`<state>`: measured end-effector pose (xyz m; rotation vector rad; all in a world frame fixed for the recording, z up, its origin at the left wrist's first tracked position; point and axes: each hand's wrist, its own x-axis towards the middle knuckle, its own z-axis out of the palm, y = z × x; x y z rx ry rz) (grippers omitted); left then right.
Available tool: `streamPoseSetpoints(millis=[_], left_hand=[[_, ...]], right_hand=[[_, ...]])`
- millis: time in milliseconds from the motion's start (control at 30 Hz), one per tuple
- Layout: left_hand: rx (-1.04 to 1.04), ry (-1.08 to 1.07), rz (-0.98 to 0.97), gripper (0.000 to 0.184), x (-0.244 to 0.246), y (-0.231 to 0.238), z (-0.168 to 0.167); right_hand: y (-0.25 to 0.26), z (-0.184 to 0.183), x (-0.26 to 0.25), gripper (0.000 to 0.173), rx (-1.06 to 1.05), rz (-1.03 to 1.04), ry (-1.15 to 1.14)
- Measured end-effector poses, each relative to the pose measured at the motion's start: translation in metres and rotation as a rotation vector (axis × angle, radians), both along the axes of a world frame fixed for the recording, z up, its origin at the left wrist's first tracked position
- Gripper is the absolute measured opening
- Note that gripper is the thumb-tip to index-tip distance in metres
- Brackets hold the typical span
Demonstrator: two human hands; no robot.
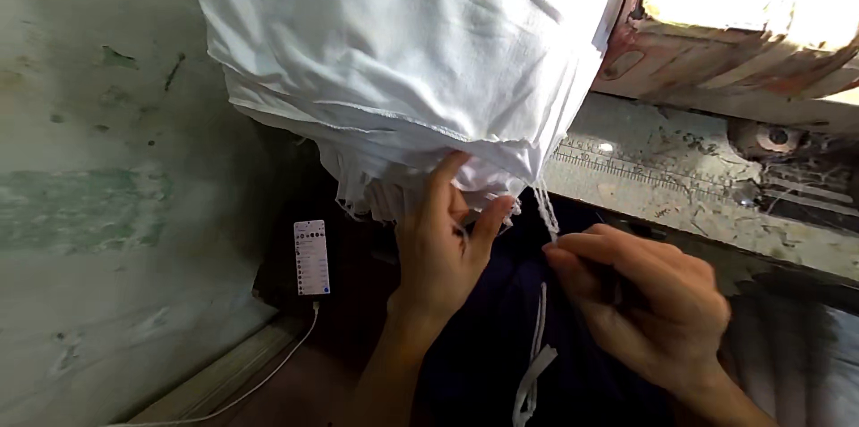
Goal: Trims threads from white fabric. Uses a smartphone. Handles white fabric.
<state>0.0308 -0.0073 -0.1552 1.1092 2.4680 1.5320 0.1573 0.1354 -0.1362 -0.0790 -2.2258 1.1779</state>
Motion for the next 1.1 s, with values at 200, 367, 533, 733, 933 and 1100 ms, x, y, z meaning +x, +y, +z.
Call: streamPoseSetpoints(millis=[200, 367, 533, 733, 933, 1100], left_hand=[[0.246, -0.489, -0.252, 0.046, 0.014, 0.0, -0.004], [0.46, -0.816, 0.062, 0.037, 0.026, 0.008, -0.001], [0.294, -0.783, -0.067, 0.018, 0.014, 0.033, 0.019], [0.105, -0.333, -0.085, 0.041, 0.021, 0.025, 0.024], [0.013, -0.111, -0.108, 0.043, 0.035, 0.006, 0.029], [-0.007, -0.028, -0.137, 0.043, 0.035, 0.001, 0.031]], right_hand=[[0.015, 0.004, 0.007, 0.018, 0.045, 0.022, -0.043], [0.002, -0.009, 0.004, 0.02, 0.141, 0.044, -0.077], [-0.012, -0.012, -0.001, 0.016, 0.326, 0.08, 0.01], [0.002, 0.001, 0.01, 0.031, 0.343, -0.089, -0.169], [0.027, 0.003, -0.019, 0.019, 0.468, -0.218, -0.121], [0.02, 0.002, -0.032, 0.019, 0.386, -0.097, -0.032]])
